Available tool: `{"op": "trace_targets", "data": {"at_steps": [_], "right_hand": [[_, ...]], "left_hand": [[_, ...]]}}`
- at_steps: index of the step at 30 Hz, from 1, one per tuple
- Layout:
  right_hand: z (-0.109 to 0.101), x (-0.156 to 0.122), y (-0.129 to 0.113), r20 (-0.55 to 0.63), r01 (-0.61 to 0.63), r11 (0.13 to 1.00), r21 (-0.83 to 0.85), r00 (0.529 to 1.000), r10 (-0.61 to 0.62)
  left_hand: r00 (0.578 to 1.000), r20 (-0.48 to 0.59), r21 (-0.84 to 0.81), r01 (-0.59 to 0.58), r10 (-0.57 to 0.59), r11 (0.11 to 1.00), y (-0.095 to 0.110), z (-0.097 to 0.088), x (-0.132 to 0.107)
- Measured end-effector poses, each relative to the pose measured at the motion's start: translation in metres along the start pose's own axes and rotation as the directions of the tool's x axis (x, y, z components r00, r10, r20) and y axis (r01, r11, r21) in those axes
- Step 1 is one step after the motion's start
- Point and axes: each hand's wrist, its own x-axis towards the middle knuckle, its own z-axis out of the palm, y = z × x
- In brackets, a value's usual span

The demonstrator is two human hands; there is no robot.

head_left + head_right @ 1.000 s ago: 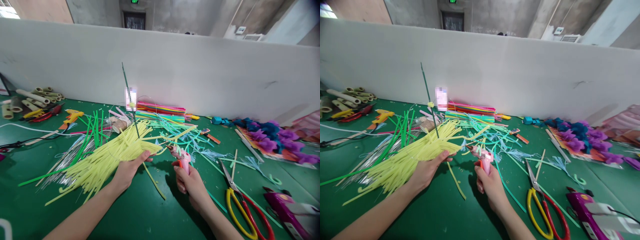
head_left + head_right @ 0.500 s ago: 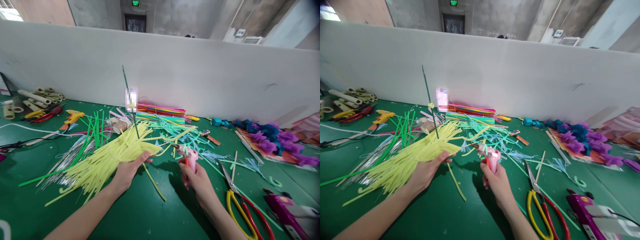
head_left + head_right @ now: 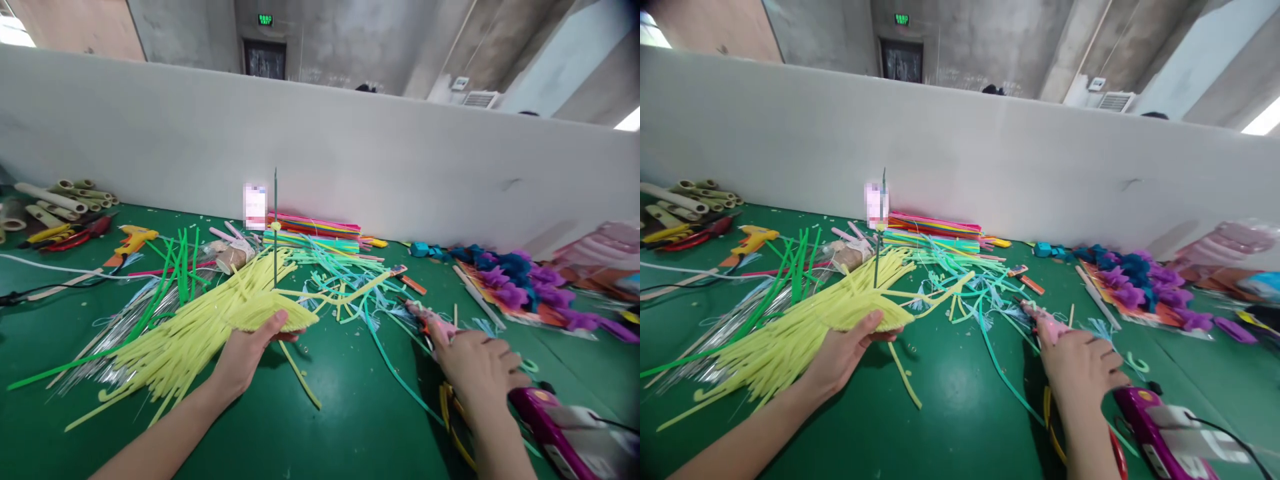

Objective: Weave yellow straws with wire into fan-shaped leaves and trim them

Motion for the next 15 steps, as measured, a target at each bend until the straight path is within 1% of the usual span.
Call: {"op": "trace_targets", "data": {"at_steps": [1,2,3,4,5,6,7,8,10,12,15], "right_hand": [[-0.007,-0.005,-0.008,-0.070,0.018,0.999,0.041,0.997,-0.015],[-0.013,-0.011,-0.017,-0.087,0.107,0.980,0.168,0.992,-0.093],[-0.019,-0.018,-0.028,-0.026,0.235,0.899,0.369,0.970,-0.242],[-0.023,-0.027,-0.039,0.030,0.291,0.772,0.566,0.928,-0.372],[-0.026,-0.035,-0.050,0.067,0.297,0.656,0.694,0.881,-0.469],[-0.028,-0.044,-0.059,0.058,0.295,0.576,0.762,0.855,-0.515],[-0.029,-0.052,-0.067,0.043,0.297,0.520,0.800,0.837,-0.545],[-0.029,-0.059,-0.072,0.047,0.266,0.462,0.846,0.826,-0.562],[-0.029,-0.069,-0.077,0.062,0.202,0.392,0.898,0.822,-0.567],[-0.029,-0.074,-0.076,0.070,0.172,0.365,0.915,0.822,-0.565],[-0.030,-0.076,-0.072,0.046,0.187,0.341,0.921,0.818,-0.573]], "left_hand": [[1.000,0.003,0.014,0.008,-0.008,1.000,-0.001,0.000,0.000],[1.000,0.008,0.031,0.018,-0.018,0.999,-0.003,0.000,0.000],[1.000,0.011,0.049,0.026,-0.027,0.998,-0.004,0.000,0.000],[0.999,0.015,0.070,0.036,-0.037,0.997,-0.006,0.000,0.000],[0.999,0.017,0.091,0.045,-0.046,0.995,-0.006,0.000,0.000],[0.998,0.021,0.110,0.053,-0.056,0.993,-0.007,0.001,0.000],[0.997,0.028,0.124,0.062,-0.066,0.990,-0.007,0.001,0.000],[0.997,0.037,0.135,0.067,-0.072,0.989,-0.008,0.002,0.000],[0.995,0.062,0.146,0.069,-0.078,0.987,-0.007,0.002,-0.001],[0.992,0.090,0.158,0.067,-0.082,0.985,-0.007,0.003,-0.001],[0.986,0.125,0.159,0.089,-0.110,0.983,-0.008,0.004,-0.003]]}}
